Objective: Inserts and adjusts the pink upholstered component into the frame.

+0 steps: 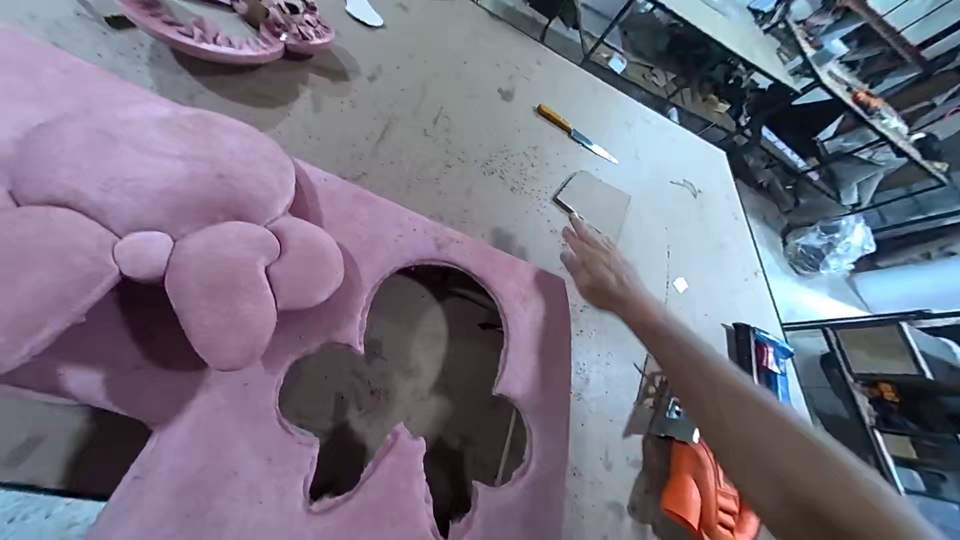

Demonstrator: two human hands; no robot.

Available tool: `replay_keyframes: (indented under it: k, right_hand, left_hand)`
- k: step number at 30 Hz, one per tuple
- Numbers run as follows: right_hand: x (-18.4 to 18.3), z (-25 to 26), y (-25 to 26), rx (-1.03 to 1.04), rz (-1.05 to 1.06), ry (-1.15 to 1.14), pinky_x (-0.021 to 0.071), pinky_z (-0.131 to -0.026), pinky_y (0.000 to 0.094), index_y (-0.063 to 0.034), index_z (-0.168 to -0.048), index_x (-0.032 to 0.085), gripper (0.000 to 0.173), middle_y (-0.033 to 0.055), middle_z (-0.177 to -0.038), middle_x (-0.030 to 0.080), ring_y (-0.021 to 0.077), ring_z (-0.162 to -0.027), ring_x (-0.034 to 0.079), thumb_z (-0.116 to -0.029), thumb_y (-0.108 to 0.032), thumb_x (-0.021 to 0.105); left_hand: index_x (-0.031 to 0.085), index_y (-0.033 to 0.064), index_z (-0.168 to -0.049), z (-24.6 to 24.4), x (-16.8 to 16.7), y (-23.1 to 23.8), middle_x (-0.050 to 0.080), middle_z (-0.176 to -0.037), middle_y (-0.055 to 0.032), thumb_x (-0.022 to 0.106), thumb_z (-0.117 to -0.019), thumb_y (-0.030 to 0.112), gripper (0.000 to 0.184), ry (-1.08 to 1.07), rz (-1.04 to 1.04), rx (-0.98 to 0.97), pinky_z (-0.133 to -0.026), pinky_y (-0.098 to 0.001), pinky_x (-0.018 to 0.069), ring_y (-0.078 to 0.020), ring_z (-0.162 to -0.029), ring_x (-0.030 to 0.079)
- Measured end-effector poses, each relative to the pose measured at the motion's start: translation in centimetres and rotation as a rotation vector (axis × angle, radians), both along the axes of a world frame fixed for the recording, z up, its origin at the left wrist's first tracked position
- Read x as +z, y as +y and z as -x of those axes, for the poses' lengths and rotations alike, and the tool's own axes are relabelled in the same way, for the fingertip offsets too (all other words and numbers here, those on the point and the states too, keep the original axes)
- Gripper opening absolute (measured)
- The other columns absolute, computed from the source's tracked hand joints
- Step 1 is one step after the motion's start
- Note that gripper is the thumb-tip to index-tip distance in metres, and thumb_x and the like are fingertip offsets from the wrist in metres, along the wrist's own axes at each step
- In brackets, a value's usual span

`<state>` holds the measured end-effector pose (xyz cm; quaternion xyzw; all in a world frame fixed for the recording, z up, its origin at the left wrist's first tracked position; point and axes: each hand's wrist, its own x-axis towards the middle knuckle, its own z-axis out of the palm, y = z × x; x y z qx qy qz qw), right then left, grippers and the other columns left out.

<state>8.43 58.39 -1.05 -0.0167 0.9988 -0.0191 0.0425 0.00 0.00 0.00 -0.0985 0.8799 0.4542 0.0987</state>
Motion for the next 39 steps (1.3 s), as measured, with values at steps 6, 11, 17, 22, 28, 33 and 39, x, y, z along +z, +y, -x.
replay_keyframes:
  k: [6, 11, 17, 22, 28, 33, 39]
  right_hand:
    - [-3.0, -4.6, -6.2, 0.233, 0.131, -0.158, 0.026, -0.123, 0.0584, -0.0115, -0.155, 0.047, 0.061, 0.0113, -0.163, 0.04, 0.0312, -0.153, 0.032, -0.1042, -0.045, 0.037]
    - [-2.4, 6.3, -1.8, -0.194, 0.037, 0.041, 0.0224, -0.121, 0.0673, -0.0028, -0.161, 0.028, 0.072, 0.0245, -0.168, 0.02, 0.0434, -0.154, 0.023, -0.1075, -0.05, 0.032]
    - [-3.8, 4.1, -32.4, 0.286, 0.313, 0.069, 0.0162, -0.124, 0.0642, -0.0117, -0.158, 0.04, 0.074, 0.013, -0.165, 0.034, 0.0334, -0.156, 0.024, -0.1018, -0.059, 0.04]
    - [-3.1, 4.7, -33.7, 0.52, 0.389, -0.059, 0.0362, -0.12, 0.0516, -0.0202, -0.148, 0.056, 0.055, 0.0012, -0.156, 0.051, 0.0208, -0.146, 0.044, -0.1041, -0.05, 0.044]
    - [-3.2, -3.0, -45.3, 0.726, 0.707, -0.322, 0.0355, -0.119, 0.0534, -0.0217, -0.138, 0.065, 0.057, 0.0041, -0.155, 0.051, 0.0241, -0.144, 0.046, -0.1038, -0.059, 0.039]
    - [2.0, -7.3, -38.5, 0.402, 1.058, -0.178, 0.055, -0.104, 0.041, -0.0071, -0.132, 0.067, 0.053, 0.0076, -0.133, 0.068, 0.0173, -0.122, 0.065, -0.1037, -0.049, 0.051]
    - [3.5, -7.1, -22.0, -0.387, 1.331, 0.334, 0.0556, -0.1, 0.0465, -0.0146, -0.152, 0.044, 0.068, 0.0048, -0.146, 0.058, 0.0231, -0.128, 0.06, -0.0994, -0.057, 0.052]
  left_hand:
    - [0.05, -0.0257, -0.104, 2.8, 0.1, 3.0, 0.065, -0.088, -0.0231, 0.039, -0.0949, -0.02, 0.016, -0.031, -0.356, 0.765, -0.083, -0.0191, 0.0541, -0.0165, -0.09, 0.068]
    - [0.055, 0.0013, -0.09, 4.4, -0.9, -1.0, 0.061, -0.071, -0.0023, 0.032, -0.1055, 0.003, 0.028, 0.343, -0.791, 0.585, -0.06, -0.02, 0.0533, -0.0068, -0.064, 0.062]
    - [0.061, 0.0206, -0.111, 4.9, -3.1, -8.2, 0.071, -0.104, 0.0046, 0.027, -0.1097, 0.028, 0.034, 0.439, -1.11, 0.254, -0.093, -0.0323, 0.0569, -0.0077, -0.101, 0.068]
    - [0.061, 0.0175, -0.112, 4.6, -2.4, -7.0, 0.07, -0.106, 0.0009, 0.021, -0.1092, 0.027, 0.041, 0.428, -1.355, 0.355, -0.093, -0.0381, 0.0558, -0.0126, -0.104, 0.067]
    - [0.058, 0.0066, -0.125, 5.2, -1.7, -7.5, 0.068, -0.121, -0.0111, 0.027, -0.1092, 0.024, 0.039, 0.277, -1.475, 0.399, -0.102, -0.0484, 0.052, -0.0245, -0.115, 0.065]
    - [0.052, 0.01, -0.141, 4.8, -2.1, -7.5, 0.066, -0.127, -0.0094, 0.031, -0.1032, 0.013, 0.043, 0.246, -1.365, 0.268, -0.097, -0.0415, 0.055, -0.0202, -0.111, 0.066]
    - [0.054, 0.0135, -0.14, 1.9, 1.2, -2.6, 0.069, -0.121, -0.0031, 0.031, -0.0968, 0.014, 0.049, 0.225, -1.253, 0.04, -0.089, -0.0331, 0.0582, -0.0124, -0.103, 0.068]
